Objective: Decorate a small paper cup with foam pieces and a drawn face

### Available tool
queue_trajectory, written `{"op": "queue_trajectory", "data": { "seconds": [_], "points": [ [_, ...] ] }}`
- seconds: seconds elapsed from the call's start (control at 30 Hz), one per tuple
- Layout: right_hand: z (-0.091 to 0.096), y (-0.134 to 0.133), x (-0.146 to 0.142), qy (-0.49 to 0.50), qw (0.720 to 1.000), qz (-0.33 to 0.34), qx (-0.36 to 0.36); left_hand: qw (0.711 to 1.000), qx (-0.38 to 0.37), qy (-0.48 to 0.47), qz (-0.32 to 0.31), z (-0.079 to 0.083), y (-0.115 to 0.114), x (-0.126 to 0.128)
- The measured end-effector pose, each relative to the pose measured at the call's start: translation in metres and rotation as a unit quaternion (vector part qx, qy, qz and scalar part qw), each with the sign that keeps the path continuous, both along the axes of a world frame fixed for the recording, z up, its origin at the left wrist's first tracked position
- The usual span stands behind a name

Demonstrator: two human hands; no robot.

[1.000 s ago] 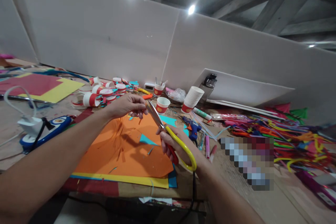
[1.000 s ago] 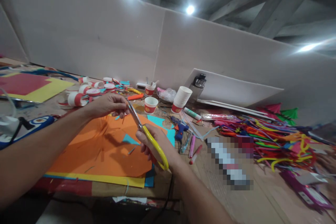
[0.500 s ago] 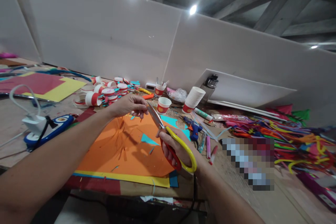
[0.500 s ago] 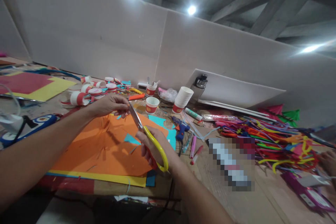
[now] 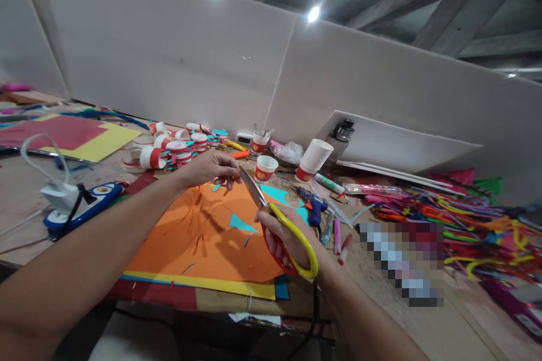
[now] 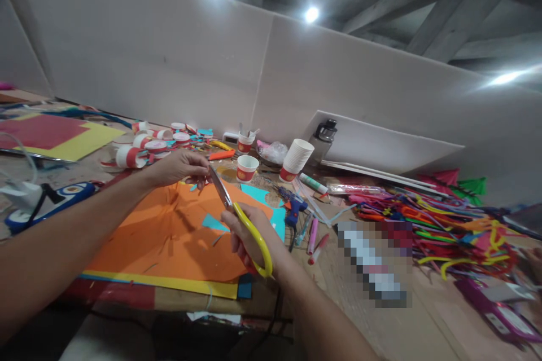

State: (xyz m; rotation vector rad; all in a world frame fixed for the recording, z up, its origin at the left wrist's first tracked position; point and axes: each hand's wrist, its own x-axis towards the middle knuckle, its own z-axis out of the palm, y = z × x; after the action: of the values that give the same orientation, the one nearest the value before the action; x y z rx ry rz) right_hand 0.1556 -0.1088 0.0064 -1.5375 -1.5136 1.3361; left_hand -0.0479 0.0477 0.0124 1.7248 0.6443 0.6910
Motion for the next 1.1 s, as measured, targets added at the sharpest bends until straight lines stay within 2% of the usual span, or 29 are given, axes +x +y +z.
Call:
{"op": "queue_trajectory", "data": {
  "seconds": [0.13,0.23,0.33,0.43,0.53,0.67,0.73,0.77,0.87,0.9,1.0,1.1],
  "points": [
    [-0.002,0.006,0.005,-0.057,0.997,-0.046,0.040,0.999,-0.034,-0.018,0.026,-0.005,0.004,0.002],
    [-0.006,0.015,0.015,-0.185,0.977,-0.054,0.087,0.994,-0.080,-0.063,0.050,-0.011,0.006,0.006],
    [-0.013,0.022,0.022,-0.368,0.915,-0.052,0.158,0.983,-0.133,-0.114,0.062,-0.014,0.003,0.012],
    [-0.018,0.022,0.025,-0.486,0.859,-0.040,0.154,0.976,-0.166,-0.123,0.070,-0.010,-0.005,0.018],
    [-0.017,0.018,0.026,-0.520,0.843,-0.007,0.137,0.977,-0.174,-0.102,0.066,-0.005,-0.013,0.022],
    [-0.007,0.013,0.027,-0.533,0.833,0.036,0.145,0.977,-0.174,-0.100,0.075,-0.001,-0.020,0.025],
    [-0.001,0.013,0.025,-0.506,0.842,0.015,0.188,0.976,-0.172,-0.103,0.084,-0.001,-0.023,0.027],
    [0.001,0.014,0.023,-0.469,0.857,-0.006,0.216,0.976,-0.170,-0.105,0.086,-0.001,-0.025,0.028],
    [0.004,0.020,0.014,-0.295,0.912,-0.068,0.278,0.978,-0.161,-0.107,0.076,-0.002,-0.030,0.031],
    [0.004,0.023,0.010,-0.249,0.921,-0.083,0.288,0.979,-0.157,-0.108,0.072,-0.002,-0.031,0.032],
    [0.001,0.035,-0.002,-0.174,0.934,-0.101,0.294,0.982,-0.144,-0.102,0.069,-0.006,-0.033,0.035],
    [-0.003,0.046,-0.010,-0.138,0.950,-0.081,0.268,0.984,-0.135,-0.095,0.070,-0.010,-0.033,0.036]
  ]
}}
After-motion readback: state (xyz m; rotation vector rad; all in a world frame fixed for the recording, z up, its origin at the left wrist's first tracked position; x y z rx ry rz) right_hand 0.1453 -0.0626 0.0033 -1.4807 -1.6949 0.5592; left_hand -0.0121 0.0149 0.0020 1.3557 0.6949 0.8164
